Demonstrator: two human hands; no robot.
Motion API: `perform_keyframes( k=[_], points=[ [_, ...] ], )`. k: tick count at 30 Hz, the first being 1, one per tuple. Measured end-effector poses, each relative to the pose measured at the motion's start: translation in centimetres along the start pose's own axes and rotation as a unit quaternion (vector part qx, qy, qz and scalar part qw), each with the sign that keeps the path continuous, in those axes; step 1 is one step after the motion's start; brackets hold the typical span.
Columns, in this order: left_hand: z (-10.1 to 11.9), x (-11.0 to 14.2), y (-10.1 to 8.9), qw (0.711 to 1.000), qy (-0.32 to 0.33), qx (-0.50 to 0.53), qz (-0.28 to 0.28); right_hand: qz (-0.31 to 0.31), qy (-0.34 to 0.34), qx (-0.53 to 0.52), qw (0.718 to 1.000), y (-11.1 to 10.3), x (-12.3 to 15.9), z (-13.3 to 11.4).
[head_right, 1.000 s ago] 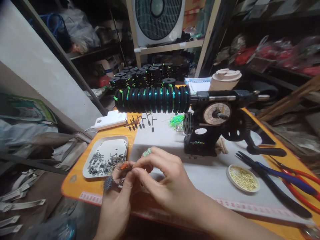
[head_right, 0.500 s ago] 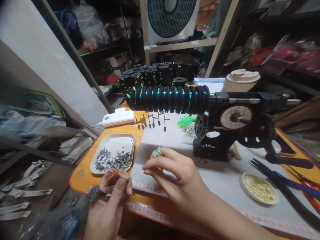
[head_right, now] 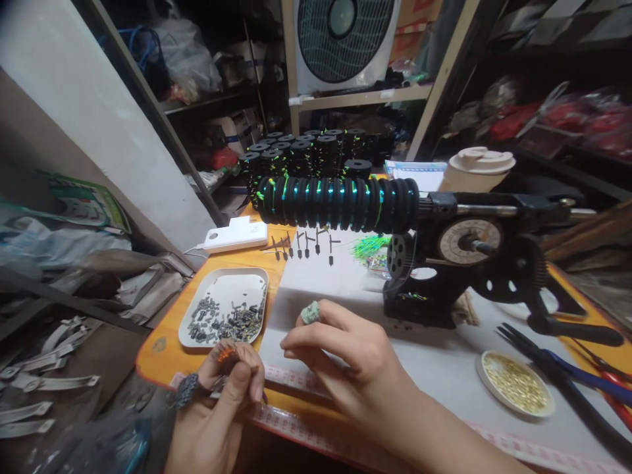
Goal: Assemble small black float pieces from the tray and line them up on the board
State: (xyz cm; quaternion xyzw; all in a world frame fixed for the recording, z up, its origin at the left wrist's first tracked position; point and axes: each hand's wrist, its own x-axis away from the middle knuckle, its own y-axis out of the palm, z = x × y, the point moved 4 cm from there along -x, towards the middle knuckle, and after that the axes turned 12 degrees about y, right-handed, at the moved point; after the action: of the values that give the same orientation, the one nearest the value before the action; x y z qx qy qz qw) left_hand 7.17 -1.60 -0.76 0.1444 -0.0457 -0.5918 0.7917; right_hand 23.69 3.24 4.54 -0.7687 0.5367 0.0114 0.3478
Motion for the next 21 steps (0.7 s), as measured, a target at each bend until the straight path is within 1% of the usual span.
perform_keyframes(
  k=[3, 6, 8, 11, 13, 15, 17, 19, 21],
  points=[
    [-0.4, 0.0, 0.5, 0.995, -0.064, 0.07, -0.035, -0.002, -0.007, -0.004, 1.0, 0.1, 0.0, -0.1],
    [-0.6, 0.1, 1.1, 0.982, -0.12, 0.134, -0.057, -0.008, -0.001, -0.02, 1.0, 0.3, 0.2, -0.1],
    [-0.7, 0.2, 1.5, 0.975, -0.153, 0.149, -0.057, -0.017, 0.01, -0.038, 0.999, 0.5, 0.4, -0.1],
    [-0.9, 0.5, 1.7, 0.972, -0.184, 0.138, -0.053, -0.028, 0.021, -0.052, 0.998, 0.6, 0.5, -0.4],
    [-0.8, 0.6, 1.8, 0.981, -0.158, 0.1, -0.051, -0.024, 0.029, -0.051, 0.998, 0.6, 0.5, -0.6],
    [-0.5, 0.7, 1.7, 0.994, -0.095, 0.028, -0.035, -0.013, 0.037, -0.051, 0.998, 0.5, 0.5, -0.8],
    [-0.3, 0.8, 1.8, 0.999, -0.04, -0.031, -0.002, -0.008, 0.041, -0.055, 0.998, 0.5, 0.5, -0.9],
    [-0.4, 1.0, 1.9, 0.999, -0.026, -0.022, 0.035, -0.011, 0.04, -0.059, 0.997, 0.6, 0.6, -0.9],
    [-0.7, 1.2, 2.3, 0.997, -0.034, 0.042, 0.057, -0.017, 0.04, -0.057, 0.997, 0.8, 0.6, -0.9]
  ],
)
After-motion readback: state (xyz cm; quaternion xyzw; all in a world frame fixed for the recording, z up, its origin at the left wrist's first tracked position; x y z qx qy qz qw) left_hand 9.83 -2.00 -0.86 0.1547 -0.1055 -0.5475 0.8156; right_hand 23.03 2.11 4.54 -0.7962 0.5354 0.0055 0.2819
